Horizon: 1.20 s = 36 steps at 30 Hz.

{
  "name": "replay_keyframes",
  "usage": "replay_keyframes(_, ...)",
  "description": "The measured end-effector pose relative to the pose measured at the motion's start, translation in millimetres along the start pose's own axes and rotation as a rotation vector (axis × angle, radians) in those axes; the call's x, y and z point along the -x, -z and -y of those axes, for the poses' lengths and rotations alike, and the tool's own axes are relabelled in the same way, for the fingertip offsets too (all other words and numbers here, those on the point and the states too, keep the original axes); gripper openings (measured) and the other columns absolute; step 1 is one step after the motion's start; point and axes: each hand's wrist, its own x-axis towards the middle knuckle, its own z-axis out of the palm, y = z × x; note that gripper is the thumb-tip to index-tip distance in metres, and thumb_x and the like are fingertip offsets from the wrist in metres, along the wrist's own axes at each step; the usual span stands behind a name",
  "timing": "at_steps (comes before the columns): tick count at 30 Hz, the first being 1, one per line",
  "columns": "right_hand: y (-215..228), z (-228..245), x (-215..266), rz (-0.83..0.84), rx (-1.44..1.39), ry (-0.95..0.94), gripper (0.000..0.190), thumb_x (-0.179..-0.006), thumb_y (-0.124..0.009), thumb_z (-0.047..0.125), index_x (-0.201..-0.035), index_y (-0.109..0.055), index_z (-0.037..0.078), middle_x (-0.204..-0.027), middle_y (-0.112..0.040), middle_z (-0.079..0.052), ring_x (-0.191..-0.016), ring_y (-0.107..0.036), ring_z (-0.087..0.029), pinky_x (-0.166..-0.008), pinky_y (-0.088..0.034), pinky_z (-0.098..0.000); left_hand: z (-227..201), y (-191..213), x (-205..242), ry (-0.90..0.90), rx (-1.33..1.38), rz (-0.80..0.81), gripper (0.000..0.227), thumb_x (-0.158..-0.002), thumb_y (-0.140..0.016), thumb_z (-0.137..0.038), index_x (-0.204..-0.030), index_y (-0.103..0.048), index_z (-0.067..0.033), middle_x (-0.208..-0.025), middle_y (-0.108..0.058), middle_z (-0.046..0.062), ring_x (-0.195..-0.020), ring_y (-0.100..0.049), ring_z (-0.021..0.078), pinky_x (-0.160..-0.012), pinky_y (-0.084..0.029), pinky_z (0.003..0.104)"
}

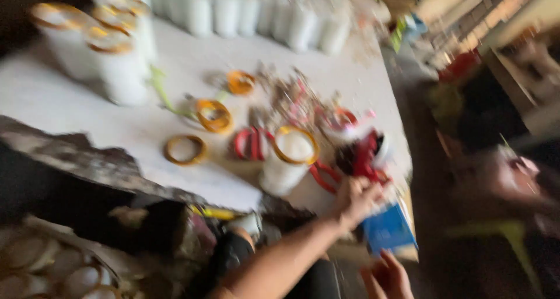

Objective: The person is assembling decorative gold rings onto white candles and organizing them on a workspace.

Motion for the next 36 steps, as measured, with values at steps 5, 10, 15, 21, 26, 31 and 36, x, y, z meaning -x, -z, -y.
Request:
replay_keyframes(5, -14.9, 60.2, -2.2, -0.028, 0.120, -0.090, 0.054, -0.076, -0.079, -0.006, -0.128, -0.067, 0.002, -0.083, -0.062, -0.005, -0.076, -0.055, -0.010, -0.069, -0.048, -0.0240, -3.0, -6.0, 9.8, -0.122, -0.233, -0.026, 0.031, -0.086, -0.065, -0.026, -0.059, -0.068, -0.0106, -0.053, -0.064, 0.001, -0.051, -0.057, 0.0065, -0.042, -0.044, 0.030)
replay_keyframes(10, -13.3, 64.2, 3.0, 0.037, -0.019, 0.048, 0.051, -0.074, -0.076, -0.016, -0.124, -0.068, -0.006, -0.083, -0.061, -0.012, -0.075, -0.062, -0.016, -0.069, -0.055, -0.0327, -13.8, 4.7, 10.9, 0.012, -0.527, -0.028, 0.023, -0.085, -0.066, -0.040, -0.085, -0.081, -0.0219, -0.069, -0.075, 0.003, -0.071, -0.075, 0.0185, -0.060, -0.061, 0.032)
replay_keyframes(15, -8.9, 85.5, -9.1, 0.138, -0.013, 0.066, 0.048, -0.077, -0.077, -0.014, -0.125, -0.068, -0.006, -0.090, -0.070, -0.016, -0.077, -0.069, -0.019, -0.074, -0.059, -0.0347, -73.0, 10.9, 81.7, -0.226, -0.241, -0.031, 0.018, -0.095, -0.067, -0.020, -0.096, -0.079, -0.0071, -0.089, -0.080, 0.010, -0.080, -0.076, 0.0178, -0.073, -0.063, 0.033)
replay_keyframes(21, -24.9, 154.3, -46.9, 0.270, 0.350, 0.402, 0.038, -0.077, -0.086, 0.002, -0.114, -0.078, 0.006, -0.080, -0.078, -0.007, -0.074, -0.074, -0.018, -0.077, -0.059, -0.0323, -125.5, 61.0, 147.0, -0.700, -0.165, -0.148, 0.009, -0.100, -0.061, -0.001, -0.100, -0.070, 0.0018, -0.102, -0.077, 0.019, -0.096, -0.075, 0.0267, -0.085, -0.062, 0.040)
replay_keyframes(26, -78.4, 218.1, -64.2, 0.372, 0.404, 0.853, 0.023, -0.078, -0.087, 0.000, -0.098, -0.077, 0.003, -0.075, -0.074, -0.006, -0.069, -0.068, -0.025, -0.078, -0.057, -0.0359, -134.8, 107.7, 144.0, -0.779, -0.177, -0.434, 0.008, -0.100, -0.065, -0.002, -0.107, -0.067, 0.0010, -0.106, -0.074, 0.019, -0.091, -0.070, 0.0221, -0.084, -0.060, 0.039)
replay_keyframes(31, -111.4, 240.1, -68.1, 0.434, 0.425, 1.067, 0.019, -0.079, -0.084, -0.006, -0.094, -0.076, 0.002, -0.073, -0.072, -0.004, -0.062, -0.067, -0.025, -0.071, -0.057, -0.0376, -143.6, 129.7, 121.2, -0.915, -0.094, -0.562, 0.004, -0.104, -0.065, -0.003, -0.102, -0.067, -0.0010, -0.104, -0.071, 0.015, -0.103, -0.064, 0.0177, -0.091, -0.057, 0.036)
replay_keyframes(36, -121.3, 240.2, -74.2, 0.472, 0.400, 1.085, 0.017, -0.081, -0.082, -0.007, -0.095, -0.074, -0.001, -0.074, -0.071, -0.007, -0.064, -0.068, -0.028, -0.068, -0.056, -0.0400, -144.1, 137.5, 97.7, -0.929, -0.058, -0.515, 0.007, -0.105, -0.064, -0.007, -0.109, -0.070, -0.0084, -0.116, -0.071, 0.008, -0.113, -0.065, 0.0173, -0.102, -0.051, 0.037)
